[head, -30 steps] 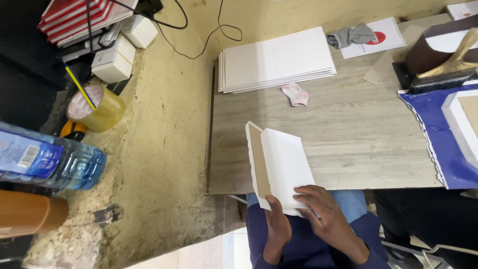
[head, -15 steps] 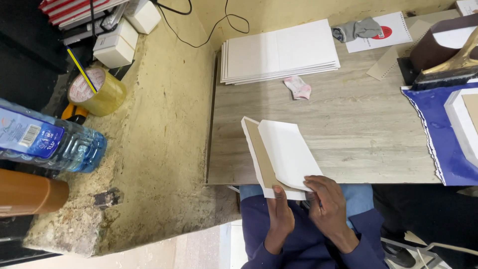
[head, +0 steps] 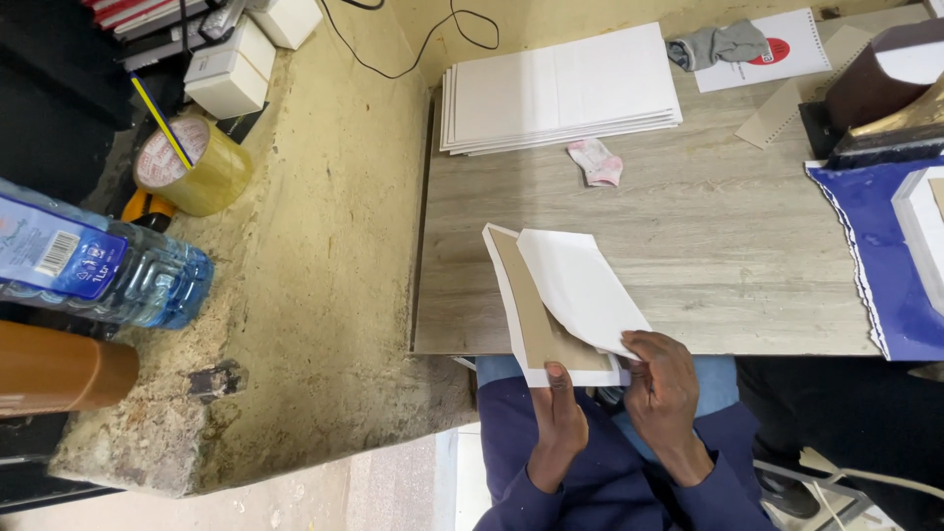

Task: Manually assembling folders by applying adhesive to cardstock edges and folding them into shape.

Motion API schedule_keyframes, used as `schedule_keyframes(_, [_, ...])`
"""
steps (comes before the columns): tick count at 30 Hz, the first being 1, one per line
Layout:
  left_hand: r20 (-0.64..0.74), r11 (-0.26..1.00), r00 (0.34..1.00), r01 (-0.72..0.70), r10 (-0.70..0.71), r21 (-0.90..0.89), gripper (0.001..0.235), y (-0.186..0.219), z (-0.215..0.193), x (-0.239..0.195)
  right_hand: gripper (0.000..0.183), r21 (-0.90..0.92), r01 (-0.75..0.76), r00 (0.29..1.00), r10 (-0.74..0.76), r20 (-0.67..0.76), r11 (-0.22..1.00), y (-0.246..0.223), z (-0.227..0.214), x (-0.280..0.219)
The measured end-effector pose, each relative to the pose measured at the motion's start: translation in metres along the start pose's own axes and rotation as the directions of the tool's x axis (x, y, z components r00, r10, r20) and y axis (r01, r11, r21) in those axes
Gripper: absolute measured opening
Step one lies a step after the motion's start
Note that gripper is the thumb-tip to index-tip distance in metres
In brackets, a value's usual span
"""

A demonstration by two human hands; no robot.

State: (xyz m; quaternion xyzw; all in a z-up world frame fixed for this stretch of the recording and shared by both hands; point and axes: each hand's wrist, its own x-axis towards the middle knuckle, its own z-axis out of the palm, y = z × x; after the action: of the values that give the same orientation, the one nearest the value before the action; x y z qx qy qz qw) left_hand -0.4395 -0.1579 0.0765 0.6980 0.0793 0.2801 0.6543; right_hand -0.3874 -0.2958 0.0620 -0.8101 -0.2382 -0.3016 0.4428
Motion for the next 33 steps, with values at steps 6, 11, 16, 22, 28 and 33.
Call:
schedule_keyframes(6, [-0.030, 0.996, 0.997, -0.077, 0.078, 0.044, 0.040, -0.006, 0.002, -0.004, 0.047, 0.016, -0.052, 0.998, 0.052, -0.031, 0.999, -0.003, -0.004, 0.007])
schedule_keyframes(11, [-0.134, 0.981, 0.981, 0.123, -0.143, -0.148, 0.087, -0.011, -0.002, 0.000, 0.022, -0.012, -0.110, 0.993, 0.109, -0.050, 0.994, 0.000, -0.010, 0.009])
schedule_keyframes(16, [-0.277, 0.938, 0.897, 0.320, -0.346, -0.135, 0.062, -0.084, -0.044, -0.009, 0.037, 0.186, -0.625, 0.757, 0.647, -0.091, 0.758, 0.019, -0.029, 0.007])
schedule_keyframes(22, [-0.153, 0.763, 0.965, 0.065, -0.211, -0.643, 0.082, -0.052, -0.108, 0.023, 0.065, 0.817, -0.533, 0.613, 0.766, 0.194, 0.219, 0.114, -0.048, -0.037])
schedule_keyframes(28, [0.074, 0.717, 0.861, 0.464, -0.503, -0.520, 0.082, -0.082, -0.180, 0.068, 0.072, 0.770, -0.623, 0.666, 0.610, 0.430, 0.138, 0.155, -0.076, -0.001])
schedule_keyframes(33, [0.184, 0.805, 0.836, 0.548, -0.517, -0.228, 0.091, -0.082, -0.191, 0.133, 0.049, 0.486, -0.807, 0.589, 0.517, 0.621, 0.335, 0.172, -0.089, 0.078])
